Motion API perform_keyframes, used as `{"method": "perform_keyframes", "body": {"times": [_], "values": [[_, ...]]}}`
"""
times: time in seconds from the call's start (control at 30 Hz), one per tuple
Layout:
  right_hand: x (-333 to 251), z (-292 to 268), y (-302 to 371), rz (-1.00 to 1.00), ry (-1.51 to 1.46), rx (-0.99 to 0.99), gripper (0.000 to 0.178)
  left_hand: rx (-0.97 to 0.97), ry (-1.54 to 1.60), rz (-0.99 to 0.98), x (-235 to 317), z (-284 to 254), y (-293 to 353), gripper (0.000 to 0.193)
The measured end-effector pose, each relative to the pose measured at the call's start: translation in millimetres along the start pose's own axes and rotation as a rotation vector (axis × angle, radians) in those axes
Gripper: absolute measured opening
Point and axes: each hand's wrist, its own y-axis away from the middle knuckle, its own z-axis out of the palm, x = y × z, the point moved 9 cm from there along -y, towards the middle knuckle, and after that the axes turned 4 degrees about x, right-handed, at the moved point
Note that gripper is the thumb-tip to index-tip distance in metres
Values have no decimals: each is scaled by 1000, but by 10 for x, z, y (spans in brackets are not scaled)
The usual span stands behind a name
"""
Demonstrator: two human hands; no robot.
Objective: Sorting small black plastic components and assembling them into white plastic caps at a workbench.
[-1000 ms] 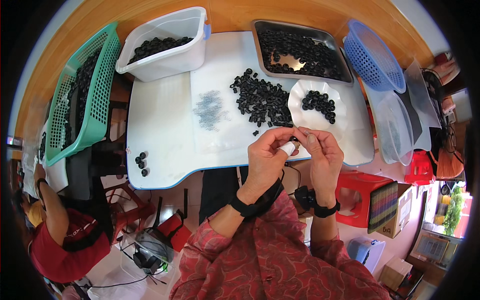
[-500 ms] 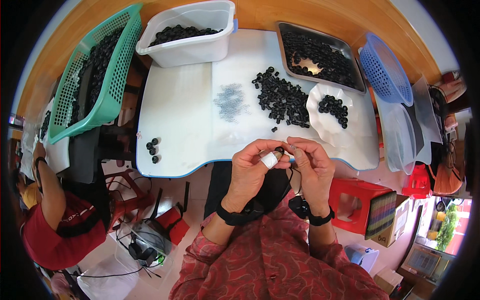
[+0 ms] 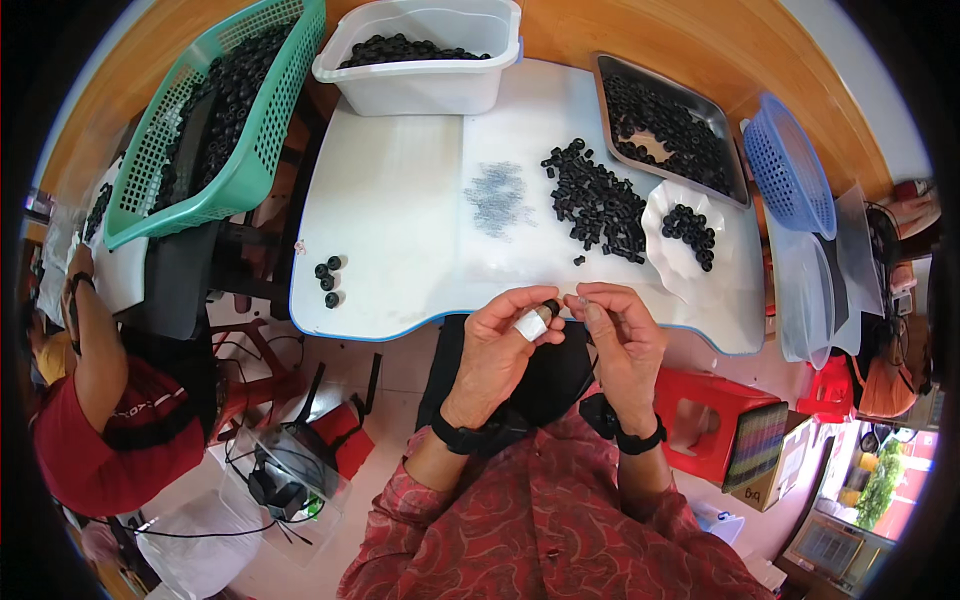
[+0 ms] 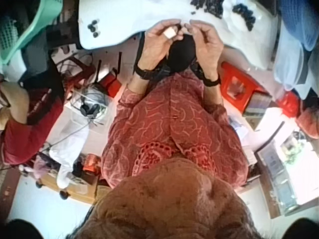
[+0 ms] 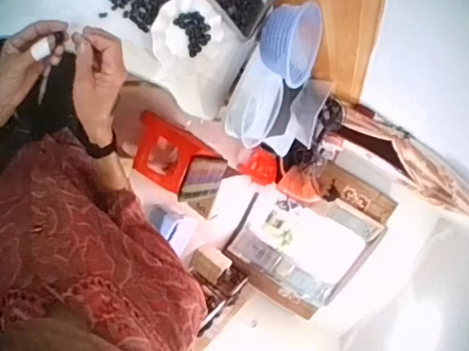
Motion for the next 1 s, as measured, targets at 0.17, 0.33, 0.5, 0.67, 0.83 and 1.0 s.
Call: {"method": "perform_keyframes", "body": {"times": [0.17, 0.33, 0.5, 0.67, 0.83, 1.0], "values": [[67, 134, -35, 60, -20, -15, 10, 69, 8, 31, 118, -162, 40, 26], [42, 252, -72, -54, 42, -53, 9, 102, 6, 59, 192, -248, 37, 25], [-5, 372, -68, -151, 184, -114, 9, 91, 23, 68, 204, -268, 27, 26], [-65, 435, -57, -200, 242, -137, 8, 75, 21, 80, 225, -261, 30, 26], [-148, 496, -48, -241, 360, -175, 9, 76, 22, 76, 240, -259, 44, 26], [-182, 515, -36, -259, 379, -185, 8, 70, 16, 77, 227, -250, 51, 25]]}}
